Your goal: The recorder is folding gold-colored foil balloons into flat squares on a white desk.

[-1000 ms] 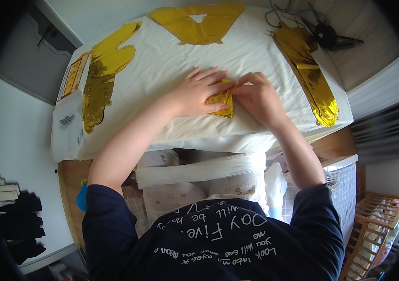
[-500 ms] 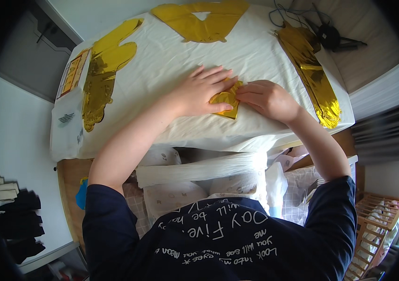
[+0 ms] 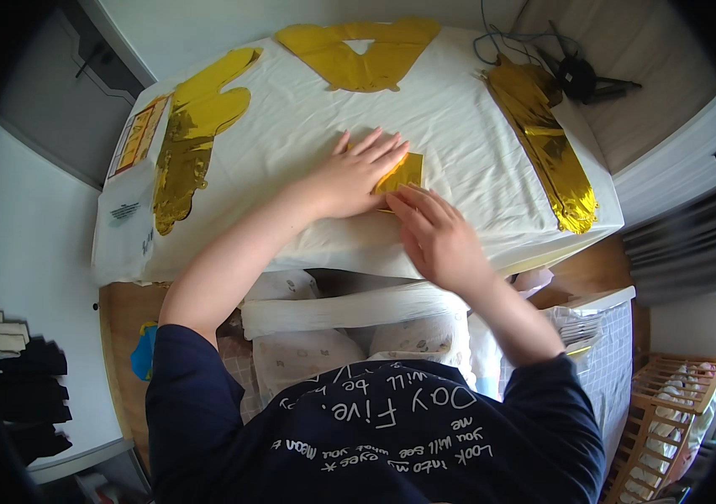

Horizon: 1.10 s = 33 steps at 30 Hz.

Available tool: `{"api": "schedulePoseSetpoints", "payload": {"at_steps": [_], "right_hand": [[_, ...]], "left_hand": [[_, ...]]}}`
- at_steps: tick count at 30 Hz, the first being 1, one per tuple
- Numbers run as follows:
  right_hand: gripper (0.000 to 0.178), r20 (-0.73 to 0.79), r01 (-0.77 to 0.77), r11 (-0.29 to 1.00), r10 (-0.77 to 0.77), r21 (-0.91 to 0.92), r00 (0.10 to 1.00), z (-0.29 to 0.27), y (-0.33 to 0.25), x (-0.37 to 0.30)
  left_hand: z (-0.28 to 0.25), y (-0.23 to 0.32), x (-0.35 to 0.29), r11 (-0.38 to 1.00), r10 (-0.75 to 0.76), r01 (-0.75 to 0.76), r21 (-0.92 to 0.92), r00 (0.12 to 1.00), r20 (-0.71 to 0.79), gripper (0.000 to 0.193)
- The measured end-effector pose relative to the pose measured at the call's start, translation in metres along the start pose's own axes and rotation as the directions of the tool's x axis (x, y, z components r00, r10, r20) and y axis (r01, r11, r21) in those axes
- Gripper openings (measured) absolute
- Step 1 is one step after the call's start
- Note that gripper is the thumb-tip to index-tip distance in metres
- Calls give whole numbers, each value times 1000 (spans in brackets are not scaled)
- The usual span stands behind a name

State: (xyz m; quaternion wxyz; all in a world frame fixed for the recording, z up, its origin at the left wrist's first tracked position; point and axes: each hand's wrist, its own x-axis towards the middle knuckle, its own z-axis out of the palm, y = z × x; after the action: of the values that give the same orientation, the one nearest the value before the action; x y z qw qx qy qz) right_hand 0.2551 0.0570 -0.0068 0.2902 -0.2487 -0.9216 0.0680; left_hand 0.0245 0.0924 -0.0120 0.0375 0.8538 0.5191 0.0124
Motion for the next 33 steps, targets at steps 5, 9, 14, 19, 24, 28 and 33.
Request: {"api": "schedulePoseSetpoints", "payload": {"at_steps": [5, 9, 14, 19, 24, 28, 33], "right_hand": [[51, -71, -184, 981, 189, 65, 979, 2, -11, -9], [47, 37, -78, 997, 79, -8, 996, -9, 7, -10], [27, 80, -17, 1000, 15, 24, 997, -13, 26, -2], [25, 172, -78, 997, 74, 19, 982, -11, 20, 17], [25, 0, 74, 995, -74, -65, 997, 3, 40, 29], [26, 67, 26, 1000, -26, 11, 997, -3, 45, 33], [26, 97, 104, 987, -116, 119, 989, -5, 59, 38]], "left_hand": [[-6, 15, -19, 969, -92, 95, -230, 996, 22, 74], [-33, 10, -29, 791, -114, 220, -571, 970, 215, 68], [-24, 3, -64, 804, 50, 68, -590, 982, 180, 58], [-14, 36, -89, 982, -72, 53, -179, 992, -105, 55], [10, 50, -87, 977, -196, 161, -139, 935, -296, 61], [1, 68, -80, 926, -368, 321, -199, 886, -282, 72], [4, 57, -65, 968, -232, 174, -181, 896, -378, 81]]}}
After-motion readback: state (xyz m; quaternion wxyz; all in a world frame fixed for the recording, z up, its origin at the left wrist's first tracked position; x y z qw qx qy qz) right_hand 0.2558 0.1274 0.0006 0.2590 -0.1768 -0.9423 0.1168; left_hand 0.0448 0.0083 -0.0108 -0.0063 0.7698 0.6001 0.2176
